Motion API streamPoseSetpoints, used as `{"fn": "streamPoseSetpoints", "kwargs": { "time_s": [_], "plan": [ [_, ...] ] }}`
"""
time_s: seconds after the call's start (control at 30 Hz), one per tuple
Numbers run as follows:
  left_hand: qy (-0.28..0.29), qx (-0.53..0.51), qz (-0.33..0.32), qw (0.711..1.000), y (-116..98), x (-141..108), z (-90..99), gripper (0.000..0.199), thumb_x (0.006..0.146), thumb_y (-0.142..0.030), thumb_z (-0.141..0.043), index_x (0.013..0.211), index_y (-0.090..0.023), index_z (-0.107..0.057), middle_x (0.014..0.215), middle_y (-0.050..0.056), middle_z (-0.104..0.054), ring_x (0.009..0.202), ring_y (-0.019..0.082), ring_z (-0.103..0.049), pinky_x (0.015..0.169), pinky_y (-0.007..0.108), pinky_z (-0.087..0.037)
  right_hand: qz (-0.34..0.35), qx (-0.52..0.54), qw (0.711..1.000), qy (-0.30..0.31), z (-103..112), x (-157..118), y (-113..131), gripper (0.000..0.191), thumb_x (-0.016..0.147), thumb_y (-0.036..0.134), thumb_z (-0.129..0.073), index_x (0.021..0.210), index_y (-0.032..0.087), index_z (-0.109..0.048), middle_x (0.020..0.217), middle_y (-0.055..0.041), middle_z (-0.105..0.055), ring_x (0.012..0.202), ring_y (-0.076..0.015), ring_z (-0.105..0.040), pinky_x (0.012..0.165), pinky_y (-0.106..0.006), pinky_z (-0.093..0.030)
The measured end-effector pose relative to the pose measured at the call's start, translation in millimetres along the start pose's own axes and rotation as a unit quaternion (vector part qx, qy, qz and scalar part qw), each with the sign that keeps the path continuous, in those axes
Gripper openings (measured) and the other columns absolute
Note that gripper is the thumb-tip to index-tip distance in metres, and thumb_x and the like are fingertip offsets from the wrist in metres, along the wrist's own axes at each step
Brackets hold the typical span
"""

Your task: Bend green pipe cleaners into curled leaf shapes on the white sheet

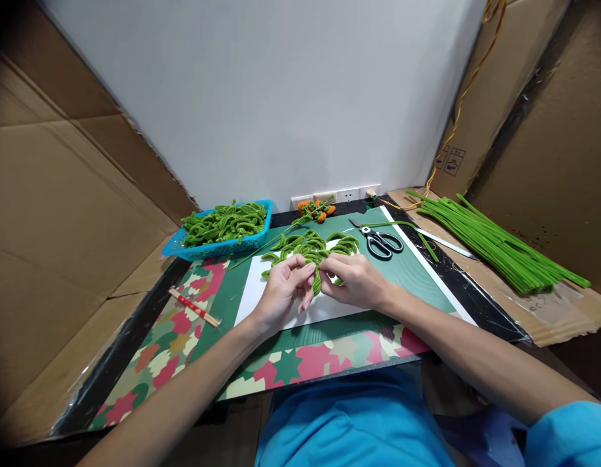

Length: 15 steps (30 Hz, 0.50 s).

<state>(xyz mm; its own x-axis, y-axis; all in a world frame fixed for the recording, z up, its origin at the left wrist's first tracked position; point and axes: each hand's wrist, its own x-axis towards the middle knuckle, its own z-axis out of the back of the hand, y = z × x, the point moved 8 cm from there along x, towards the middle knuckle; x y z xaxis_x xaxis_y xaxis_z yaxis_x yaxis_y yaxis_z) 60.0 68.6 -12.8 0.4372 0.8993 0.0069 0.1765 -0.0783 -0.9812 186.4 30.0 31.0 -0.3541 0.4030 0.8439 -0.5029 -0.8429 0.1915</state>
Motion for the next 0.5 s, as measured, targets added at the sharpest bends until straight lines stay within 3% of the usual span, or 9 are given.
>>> {"fn": "streamPoseSetpoints", "kwargs": {
  "time_s": [0.5],
  "plan": [
    [-0.044, 0.06, -0.076, 0.994, -6.2, -0.5, 3.3, 0.041, 0.086, -0.05, -0.079, 0.083, -0.02, -0.052, 0.054, -0.008, -0.057, 0.035, 0.01, -0.056, 0.032, 0.017, -0.038, 0.043, -0.063, 0.997, -0.001, -2.3, -0.5, 8.9, 0.016, 0.097, 0.012, -0.06, 0.083, 0.021, -0.061, 0.061, 0.0029, -0.057, 0.051, -0.011, -0.048, 0.05, -0.027, -0.035]
  ]
}}
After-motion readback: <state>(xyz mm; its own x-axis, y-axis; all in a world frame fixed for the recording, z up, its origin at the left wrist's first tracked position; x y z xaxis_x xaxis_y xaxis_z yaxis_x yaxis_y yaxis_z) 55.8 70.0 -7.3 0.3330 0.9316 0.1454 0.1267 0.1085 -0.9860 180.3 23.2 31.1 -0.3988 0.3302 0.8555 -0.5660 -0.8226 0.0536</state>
